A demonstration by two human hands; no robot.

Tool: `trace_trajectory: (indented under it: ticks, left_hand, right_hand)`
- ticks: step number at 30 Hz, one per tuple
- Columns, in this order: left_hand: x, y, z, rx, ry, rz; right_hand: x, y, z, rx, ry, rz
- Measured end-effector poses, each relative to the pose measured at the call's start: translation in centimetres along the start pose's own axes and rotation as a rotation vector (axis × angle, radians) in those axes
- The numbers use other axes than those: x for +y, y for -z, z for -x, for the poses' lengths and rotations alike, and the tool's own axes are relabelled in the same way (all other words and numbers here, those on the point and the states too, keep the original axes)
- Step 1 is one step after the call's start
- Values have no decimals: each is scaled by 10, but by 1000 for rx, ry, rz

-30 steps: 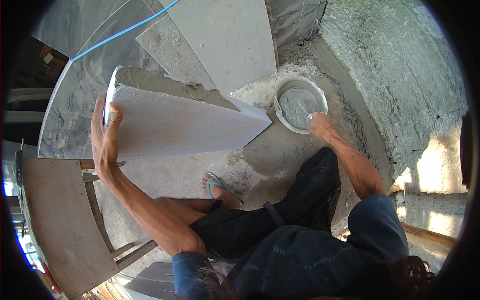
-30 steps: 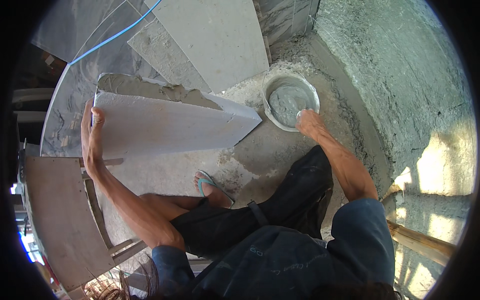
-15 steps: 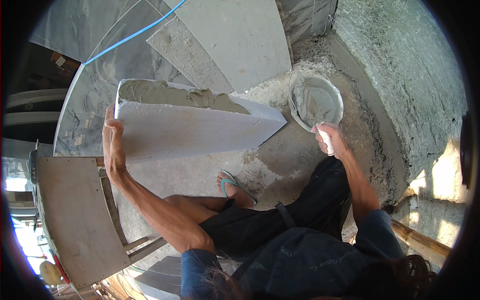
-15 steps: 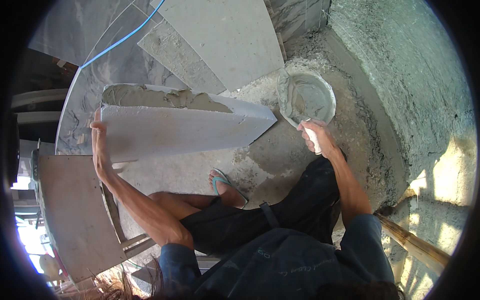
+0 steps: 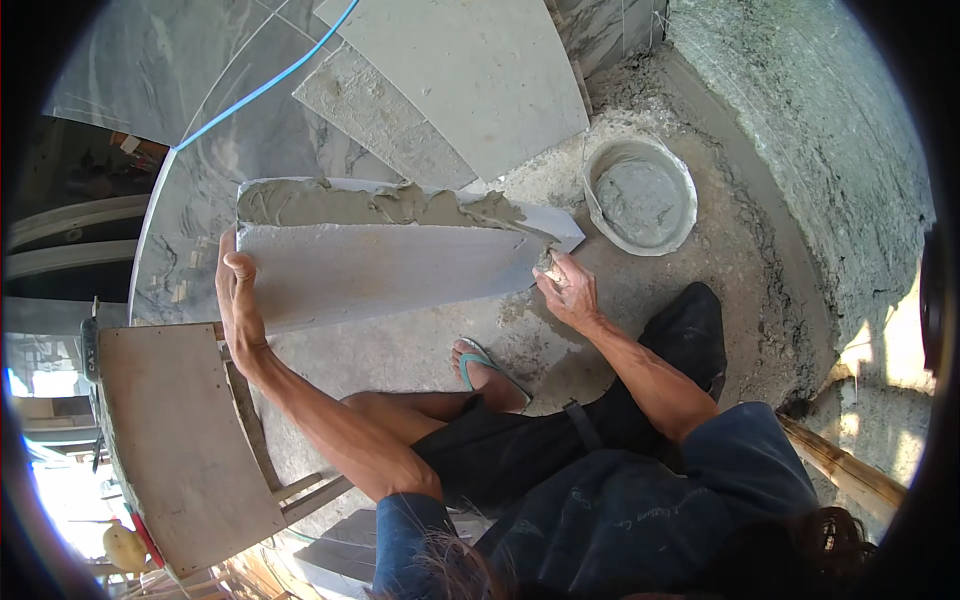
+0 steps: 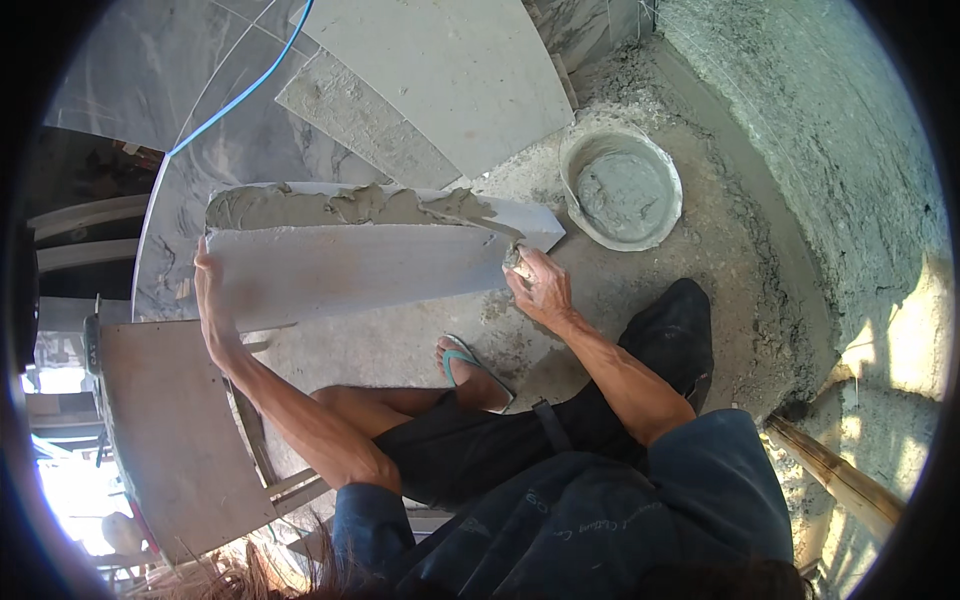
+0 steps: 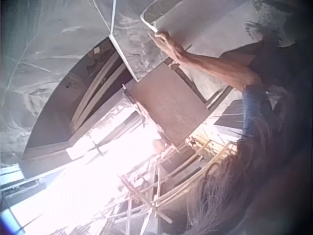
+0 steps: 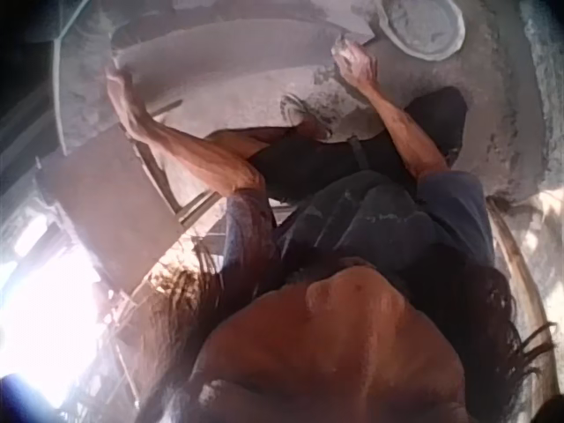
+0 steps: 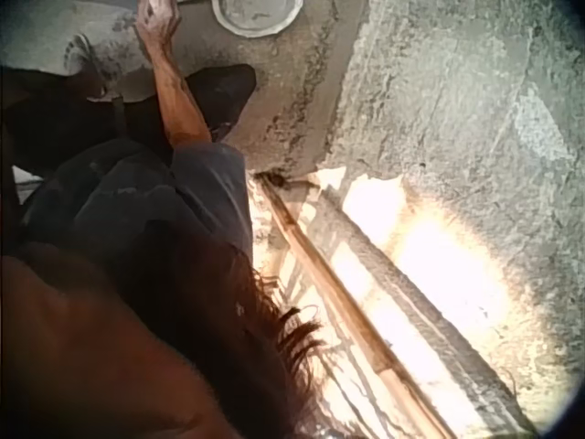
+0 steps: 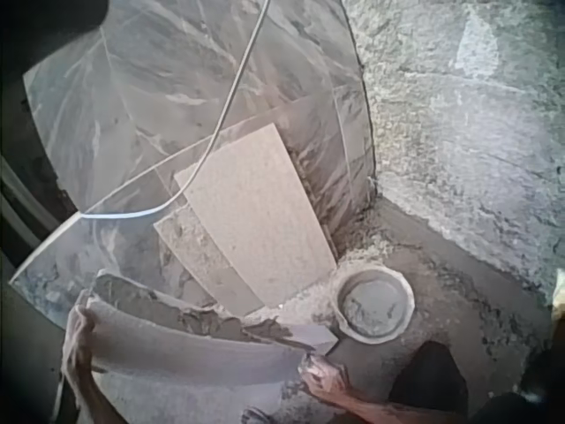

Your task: The person aligns a concrete block along a guide string, mixes mortar in a bucket with a trowel, and applies the mortar onto the edge of the block using the trowel.

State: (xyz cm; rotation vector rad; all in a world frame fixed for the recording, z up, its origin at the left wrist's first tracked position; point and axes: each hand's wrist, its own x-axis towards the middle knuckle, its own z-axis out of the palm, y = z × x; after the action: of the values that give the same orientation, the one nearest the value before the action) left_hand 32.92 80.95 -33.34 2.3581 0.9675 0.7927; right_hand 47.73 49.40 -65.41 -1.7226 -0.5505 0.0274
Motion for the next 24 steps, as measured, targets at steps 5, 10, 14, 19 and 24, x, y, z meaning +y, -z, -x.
trace_trajectory:
  ticks: [5,10,14,19,24]
  left_hand:
    - [11,-3,-1,-55,-44,-9]
    - [15,-4,1,-43,-8,-5]
    - [14,-7,1,-61,-31,-5]
    - [0,-5,-9,-59,10,26]
    - [5,-5,-13,-89,-23,40]
  right_hand:
    - [-13,25,16,-80,18,-60]
    - [23,-10,7,129,-363,44]
    - [29,-44,30,189,-235,156]
    - [9,-15,66,73,-114,178]
    - [-22,64,57,-31,-60,165]
